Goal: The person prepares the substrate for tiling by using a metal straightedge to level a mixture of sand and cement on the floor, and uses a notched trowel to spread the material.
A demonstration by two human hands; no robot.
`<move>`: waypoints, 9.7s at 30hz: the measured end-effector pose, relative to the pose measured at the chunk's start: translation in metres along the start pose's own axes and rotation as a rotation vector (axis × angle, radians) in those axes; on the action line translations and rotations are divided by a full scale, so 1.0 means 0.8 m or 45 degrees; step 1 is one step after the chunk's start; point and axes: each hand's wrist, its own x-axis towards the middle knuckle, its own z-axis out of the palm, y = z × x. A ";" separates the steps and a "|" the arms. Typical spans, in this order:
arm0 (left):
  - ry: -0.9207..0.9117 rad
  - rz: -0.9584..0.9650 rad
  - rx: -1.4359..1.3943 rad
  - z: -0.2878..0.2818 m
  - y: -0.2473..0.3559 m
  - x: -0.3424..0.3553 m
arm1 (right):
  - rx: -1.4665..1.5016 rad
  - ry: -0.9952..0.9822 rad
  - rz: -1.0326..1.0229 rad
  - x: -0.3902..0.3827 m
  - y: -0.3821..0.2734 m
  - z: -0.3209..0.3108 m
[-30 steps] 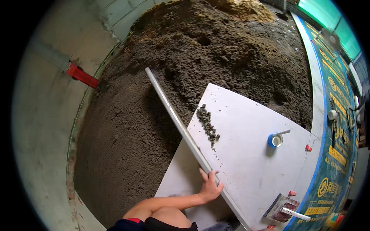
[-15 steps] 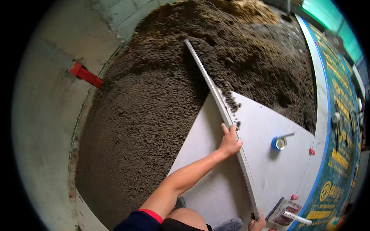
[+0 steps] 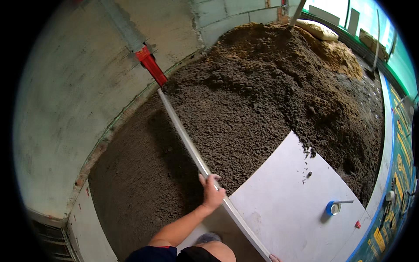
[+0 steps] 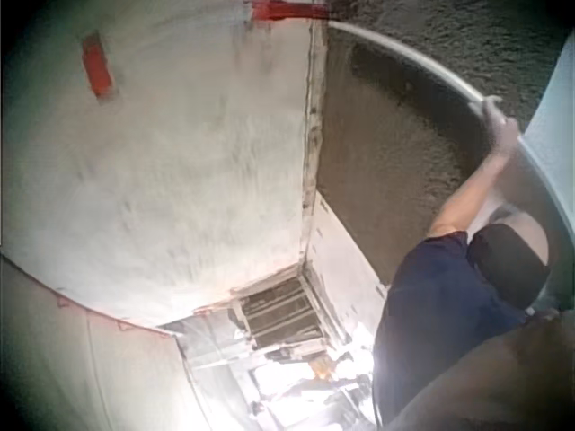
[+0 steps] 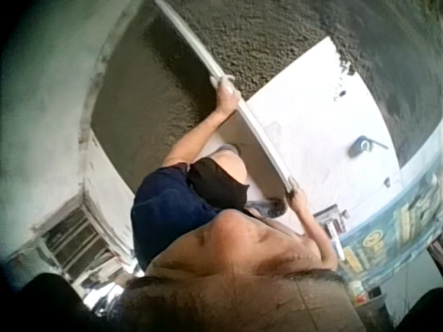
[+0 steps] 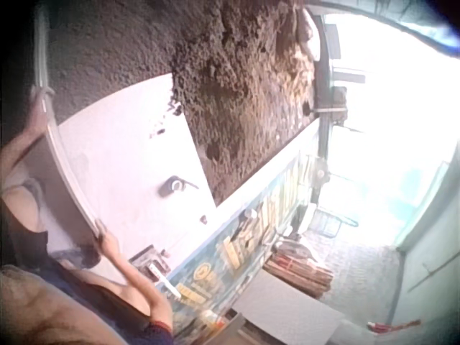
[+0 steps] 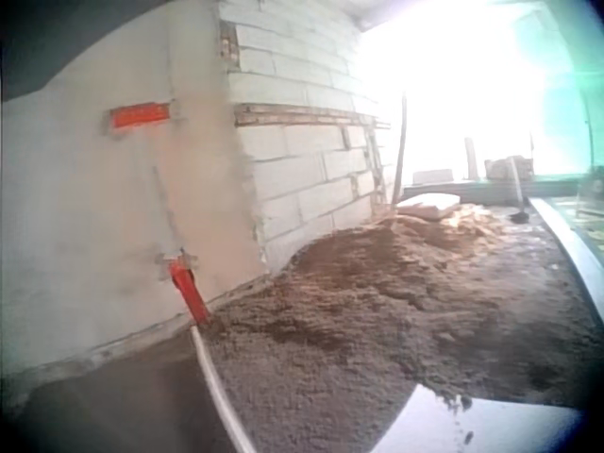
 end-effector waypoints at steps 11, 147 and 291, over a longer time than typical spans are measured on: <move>0.289 -0.124 -0.146 0.005 -0.050 0.187 | 0.089 0.202 -0.342 0.161 -0.102 -0.069; 0.084 -0.190 -0.421 0.007 0.036 0.195 | 0.121 0.153 -0.178 0.167 -0.098 0.054; 0.079 0.575 0.385 -0.142 -0.157 0.085 | -0.286 0.031 -0.558 0.224 -0.134 -0.115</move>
